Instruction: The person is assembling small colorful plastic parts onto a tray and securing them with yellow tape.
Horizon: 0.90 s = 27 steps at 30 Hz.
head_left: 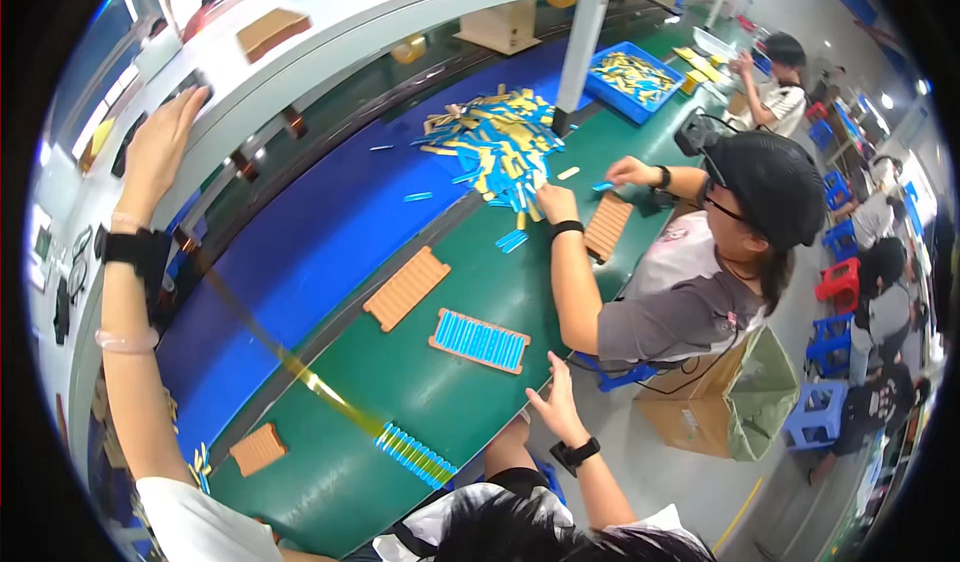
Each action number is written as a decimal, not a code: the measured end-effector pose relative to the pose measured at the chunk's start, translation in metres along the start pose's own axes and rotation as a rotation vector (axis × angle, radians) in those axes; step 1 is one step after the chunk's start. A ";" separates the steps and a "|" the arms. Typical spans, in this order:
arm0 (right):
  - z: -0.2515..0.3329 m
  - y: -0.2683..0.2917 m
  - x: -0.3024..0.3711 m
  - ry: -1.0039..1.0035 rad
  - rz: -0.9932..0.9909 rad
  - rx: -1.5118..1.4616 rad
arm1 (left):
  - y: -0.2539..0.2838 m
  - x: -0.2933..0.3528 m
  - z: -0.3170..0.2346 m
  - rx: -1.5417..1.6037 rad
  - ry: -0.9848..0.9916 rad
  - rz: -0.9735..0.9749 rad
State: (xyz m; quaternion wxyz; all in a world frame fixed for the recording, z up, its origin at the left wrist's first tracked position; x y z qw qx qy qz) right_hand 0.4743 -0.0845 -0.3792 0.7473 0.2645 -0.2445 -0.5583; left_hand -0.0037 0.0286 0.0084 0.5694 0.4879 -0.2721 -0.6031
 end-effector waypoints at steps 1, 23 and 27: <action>0.007 0.005 -0.002 0.073 -0.005 0.149 | 0.008 0.015 -0.005 0.185 -0.100 -0.170; -0.011 -0.055 -0.006 0.482 -0.008 0.179 | -0.249 0.417 -0.243 1.327 0.478 0.022; 0.002 -0.076 0.028 0.594 -0.062 0.282 | -0.247 0.399 -0.245 1.359 0.611 -0.039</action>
Point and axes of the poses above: each hand's wrist, its own x-axis away from the middle knuckle, its own y-axis out of the back of the hand, z = x × y, the point moved 3 cm from there along -x, towards the middle knuckle, and after that the axes turned 13 degrees about x, right-handed, at the moved point
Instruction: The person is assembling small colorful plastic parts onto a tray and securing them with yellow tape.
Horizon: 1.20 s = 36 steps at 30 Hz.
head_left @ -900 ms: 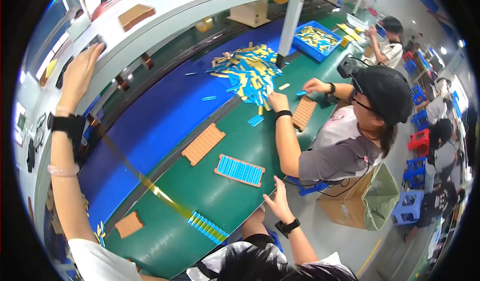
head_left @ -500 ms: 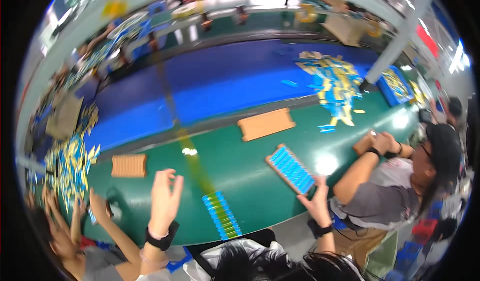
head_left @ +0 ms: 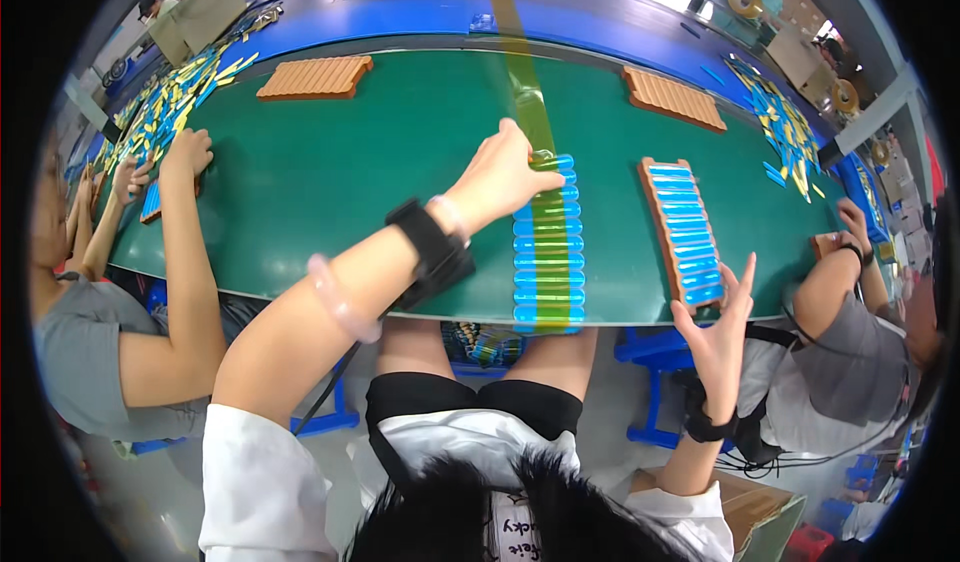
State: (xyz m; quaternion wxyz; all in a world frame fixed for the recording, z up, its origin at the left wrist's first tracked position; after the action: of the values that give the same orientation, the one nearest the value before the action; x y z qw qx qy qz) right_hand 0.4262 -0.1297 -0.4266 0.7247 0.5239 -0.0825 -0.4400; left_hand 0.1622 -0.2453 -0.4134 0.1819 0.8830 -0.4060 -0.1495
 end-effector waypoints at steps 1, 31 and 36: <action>0.004 -0.001 0.005 -0.012 0.001 -0.013 | 0.001 -0.001 0.000 -0.019 0.056 -0.025; 0.188 -0.033 -0.037 0.133 0.199 -0.697 | 0.103 0.061 -0.009 0.616 0.048 0.070; 0.117 -0.012 0.025 0.197 0.325 -0.952 | 0.096 0.158 -0.029 0.420 -0.025 0.042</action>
State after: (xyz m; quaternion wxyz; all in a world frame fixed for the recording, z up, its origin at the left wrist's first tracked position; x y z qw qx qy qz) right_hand 0.3660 -0.2287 -0.3941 0.9462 0.1554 0.1154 -0.2592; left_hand 0.2092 -0.4190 -0.3634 -0.0082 0.8910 -0.4487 -0.0687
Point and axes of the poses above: each hand's wrist, its own x-axis away from the middle knuckle, its own y-axis out of the back of the hand, z = x × y, the point moved 3 cm from there along -x, towards the middle knuckle, and after that the axes turned 13 degrees about x, right-handed, at the moved point
